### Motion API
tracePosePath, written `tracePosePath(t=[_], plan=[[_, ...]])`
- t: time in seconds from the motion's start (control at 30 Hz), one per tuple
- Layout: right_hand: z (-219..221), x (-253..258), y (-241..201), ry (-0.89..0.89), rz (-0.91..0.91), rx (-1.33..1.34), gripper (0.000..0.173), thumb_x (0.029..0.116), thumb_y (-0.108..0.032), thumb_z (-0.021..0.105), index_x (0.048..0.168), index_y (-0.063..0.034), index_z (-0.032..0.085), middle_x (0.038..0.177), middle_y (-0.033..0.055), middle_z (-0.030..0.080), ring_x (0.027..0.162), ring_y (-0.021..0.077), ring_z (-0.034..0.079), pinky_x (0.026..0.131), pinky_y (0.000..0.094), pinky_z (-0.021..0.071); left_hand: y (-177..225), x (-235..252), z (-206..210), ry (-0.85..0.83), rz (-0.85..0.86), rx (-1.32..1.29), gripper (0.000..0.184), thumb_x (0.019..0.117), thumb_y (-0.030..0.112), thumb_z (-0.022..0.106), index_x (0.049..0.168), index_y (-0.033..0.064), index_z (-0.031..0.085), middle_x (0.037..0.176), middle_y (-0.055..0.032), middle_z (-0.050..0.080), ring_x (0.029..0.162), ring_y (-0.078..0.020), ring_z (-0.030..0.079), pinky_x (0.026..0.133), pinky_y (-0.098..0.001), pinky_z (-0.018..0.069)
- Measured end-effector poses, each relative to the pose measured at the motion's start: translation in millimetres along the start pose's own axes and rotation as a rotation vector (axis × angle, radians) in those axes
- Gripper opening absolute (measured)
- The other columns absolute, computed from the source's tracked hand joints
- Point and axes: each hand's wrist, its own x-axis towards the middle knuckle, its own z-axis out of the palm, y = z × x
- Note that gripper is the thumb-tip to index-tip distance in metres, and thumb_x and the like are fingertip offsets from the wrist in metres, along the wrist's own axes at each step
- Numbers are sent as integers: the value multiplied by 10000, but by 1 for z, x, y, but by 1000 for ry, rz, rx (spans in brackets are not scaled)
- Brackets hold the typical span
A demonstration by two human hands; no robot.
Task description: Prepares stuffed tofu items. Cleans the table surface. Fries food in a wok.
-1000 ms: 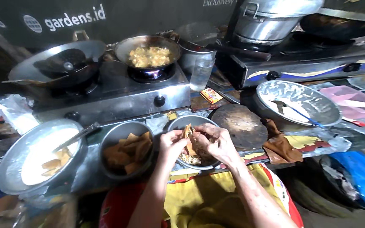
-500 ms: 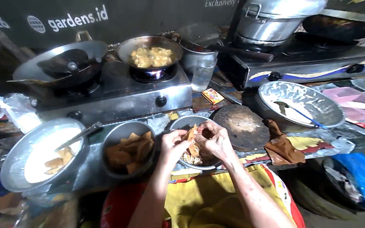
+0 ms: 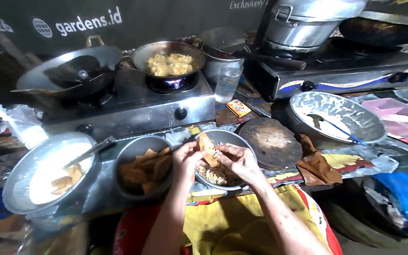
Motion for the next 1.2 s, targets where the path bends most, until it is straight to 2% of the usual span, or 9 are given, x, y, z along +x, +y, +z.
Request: tracePosePath(t=[0.1, 0.2, 0.33, 0.53, 0.67, 0.73, 0.9, 1.03, 1.2], plan=[[0, 2, -4, 81, -48, -144, 212, 910, -122, 646, 1009, 14, 774, 919, 78, 732, 839, 11, 667, 774, 146, 533, -1, -3, 1, -38, 25, 69, 313, 822, -148, 666, 1130, -95, 656, 901, -123, 700, 682, -154, 687, 608, -298, 608], [5, 1, -9, 112, -160, -303, 221, 886, -75, 621, 989, 38, 781, 902, 152, 744, 838, 157, 712, 789, 255, 568, -5, -5, 2, -81, 75, 122, 335, 804, -139, 700, 1133, -96, 653, 863, -98, 699, 680, -141, 692, 623, -297, 619], [8, -7, -27, -27, -153, -370, 312, 918, -2, 538, 1144, 100, 727, 1017, 240, 713, 910, 311, 703, 851, 384, 570, -10, -3, 2, -78, 126, 165, 341, 796, -131, 716, 1131, -105, 656, 826, -90, 703, 659, -122, 685, 618, -274, 609], [5, 2, -11, 111, -188, -219, 156, 843, -81, 649, 886, 10, 769, 886, 116, 714, 808, 103, 665, 737, 220, 541, -13, -3, -2, -151, 141, 97, 318, 791, -128, 685, 1105, -81, 665, 873, -78, 711, 704, -129, 691, 658, -293, 616], [-1, 7, -4, 106, 7, -147, 285, 848, -211, 743, 1002, 27, 714, 877, 63, 688, 734, 21, 609, 680, 182, 513, -15, -3, -3, -190, 198, 32, 316, 772, -136, 661, 1083, -81, 684, 1028, -123, 710, 836, -151, 704, 735, -310, 618], [3, 6, -2, 91, 25, -117, 193, 853, -189, 710, 903, -4, 727, 794, 12, 686, 691, -37, 596, 652, 143, 495, -16, -3, -3, -203, 218, 20, 298, 764, -138, 663, 1054, -74, 690, 1056, -126, 701, 880, -158, 703, 765, -313, 618], [12, 3, -4, 134, -125, -216, 155, 825, -127, 646, 797, 15, 700, 739, 76, 665, 658, 33, 590, 614, 179, 477, -18, -3, 3, -173, 217, 73, 304, 764, -129, 706, 1056, -58, 657, 934, -103, 733, 809, -130, 716, 726, -290, 612], [3, 0, -3, -48, -168, -161, 235, 872, -126, 611, 977, 36, 746, 942, 106, 709, 849, 40, 660, 771, 165, 544, -15, -4, 5, -60, 231, 162, 261, 773, -122, 691, 1024, -60, 655, 899, -88, 712, 789, -95, 694, 716, -260, 594], [2, 3, -1, -75, -135, -145, 232, 869, -148, 646, 991, 26, 741, 941, 87, 708, 823, 22, 650, 750, 161, 537, -11, -5, 3, -21, 240, 166, 243, 776, -126, 686, 1010, -66, 654, 884, -87, 708, 775, -92, 689, 716, -255, 593]])
